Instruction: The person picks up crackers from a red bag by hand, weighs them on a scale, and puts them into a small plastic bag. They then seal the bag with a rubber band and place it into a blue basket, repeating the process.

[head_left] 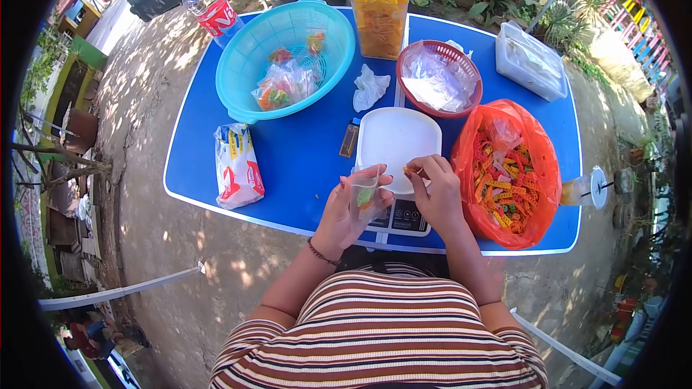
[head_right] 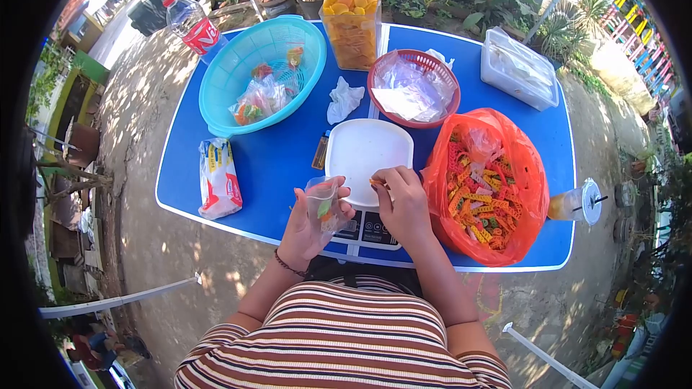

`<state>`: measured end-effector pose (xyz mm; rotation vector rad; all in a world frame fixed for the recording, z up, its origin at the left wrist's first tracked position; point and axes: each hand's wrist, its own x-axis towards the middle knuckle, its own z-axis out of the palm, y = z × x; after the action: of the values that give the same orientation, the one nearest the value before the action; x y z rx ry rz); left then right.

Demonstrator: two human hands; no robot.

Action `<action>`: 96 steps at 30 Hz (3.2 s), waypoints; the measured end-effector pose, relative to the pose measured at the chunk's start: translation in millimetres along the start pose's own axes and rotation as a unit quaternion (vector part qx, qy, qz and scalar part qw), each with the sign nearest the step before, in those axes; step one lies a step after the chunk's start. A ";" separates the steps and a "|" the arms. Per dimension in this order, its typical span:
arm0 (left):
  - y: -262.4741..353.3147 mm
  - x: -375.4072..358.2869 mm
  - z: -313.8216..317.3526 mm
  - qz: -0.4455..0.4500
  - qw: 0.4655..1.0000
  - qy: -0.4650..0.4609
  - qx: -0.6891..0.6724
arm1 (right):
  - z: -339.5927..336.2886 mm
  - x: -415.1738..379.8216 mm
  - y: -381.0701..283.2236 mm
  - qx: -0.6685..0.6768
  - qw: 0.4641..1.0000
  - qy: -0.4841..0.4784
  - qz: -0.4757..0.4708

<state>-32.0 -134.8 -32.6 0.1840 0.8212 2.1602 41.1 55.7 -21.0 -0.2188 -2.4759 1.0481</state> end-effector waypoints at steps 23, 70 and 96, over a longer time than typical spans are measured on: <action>1.6 2.6 9.5 0.437 0.587 0.026 0.681 | -19.9 -6.0 -41.6 0.196 0.976 -0.099 0.007; 12.4 2.7 31.1 0.399 0.652 0.005 0.645 | -20.6 -6.8 -31.7 0.101 0.983 0.005 -0.152; 44.1 18.0 -17.3 0.342 0.733 0.153 0.568 | 21.6 33.6 -24.9 0.136 0.990 0.025 -0.003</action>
<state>-78.7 -150.9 -21.5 0.8706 2.5304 1.9656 1.9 34.7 -5.3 -0.1497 -2.2553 1.3452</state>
